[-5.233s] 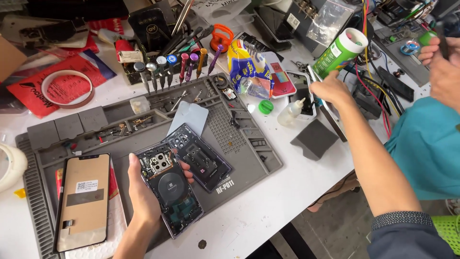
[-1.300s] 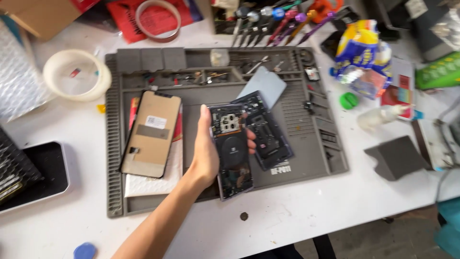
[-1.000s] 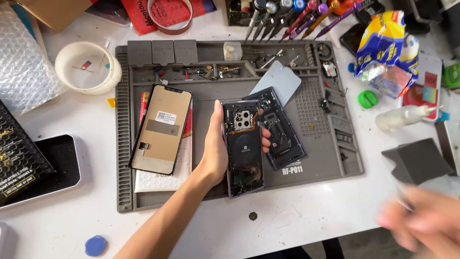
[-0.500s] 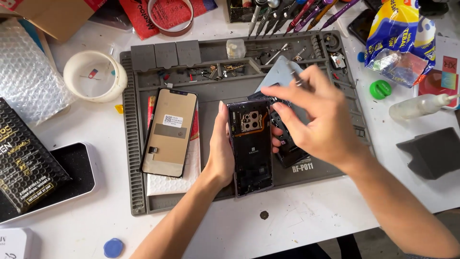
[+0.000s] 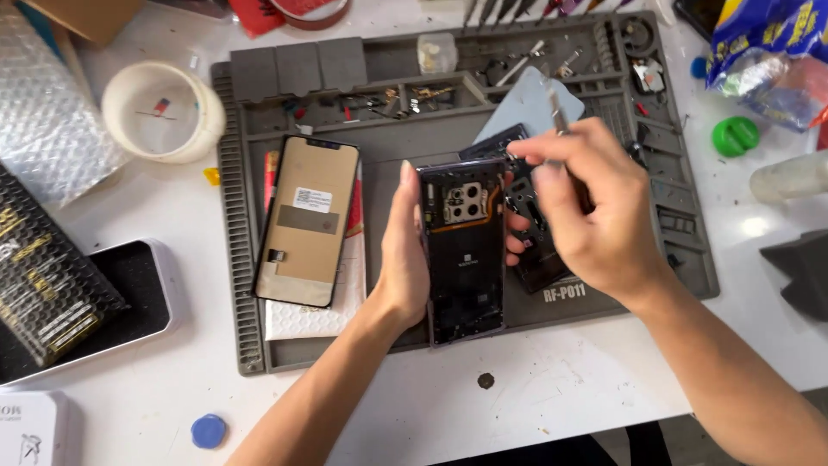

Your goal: Disassembling a smartphone by removing internal screws and prying up components on a repair bench.

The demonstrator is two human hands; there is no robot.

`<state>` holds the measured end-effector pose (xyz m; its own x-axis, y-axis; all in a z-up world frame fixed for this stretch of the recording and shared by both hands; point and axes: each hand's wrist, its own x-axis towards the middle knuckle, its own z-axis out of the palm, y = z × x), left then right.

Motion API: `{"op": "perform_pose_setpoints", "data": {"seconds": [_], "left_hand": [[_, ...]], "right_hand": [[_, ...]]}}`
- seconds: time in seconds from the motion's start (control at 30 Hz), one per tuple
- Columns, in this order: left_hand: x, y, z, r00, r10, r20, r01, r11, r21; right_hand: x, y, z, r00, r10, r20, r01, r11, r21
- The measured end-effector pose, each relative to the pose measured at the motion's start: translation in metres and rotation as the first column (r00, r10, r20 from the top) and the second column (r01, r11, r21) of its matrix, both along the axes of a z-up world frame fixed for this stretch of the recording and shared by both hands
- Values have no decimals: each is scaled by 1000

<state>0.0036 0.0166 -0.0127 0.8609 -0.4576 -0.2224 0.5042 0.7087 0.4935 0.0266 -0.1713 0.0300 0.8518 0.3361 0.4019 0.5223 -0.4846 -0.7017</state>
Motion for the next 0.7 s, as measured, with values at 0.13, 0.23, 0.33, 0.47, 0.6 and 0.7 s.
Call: {"op": "perform_pose_setpoints", "data": {"seconds": [0.13,0.23,0.33,0.47,0.6,0.7], "left_hand": [[2,-1,7,1000,7,-1,-7,998,54],[0,-1,6,999,26,-25,-25,999,39],[1,-2,-2,998,47,-50,-46,999,11],[2,-3,1,995,84,-57,-83,996,21],[3,-4,-1,985,168,-35,-166,985,40],[2,-3,1,984,176,-34,-174,983,54]], "right_hand": [[-14,-9,31,965,115,-236,-36,948,316],[-48,-22,45,978,-130,-162,137,990,28],[-83,-41,15,1000,-12,1,12,996,-92],[-103,-30,-1,997,-30,76,41,988,-149],[-103,-28,-2,992,-117,41,124,967,-222],[-99,-22,1,996,-92,18,94,962,-255]]}}
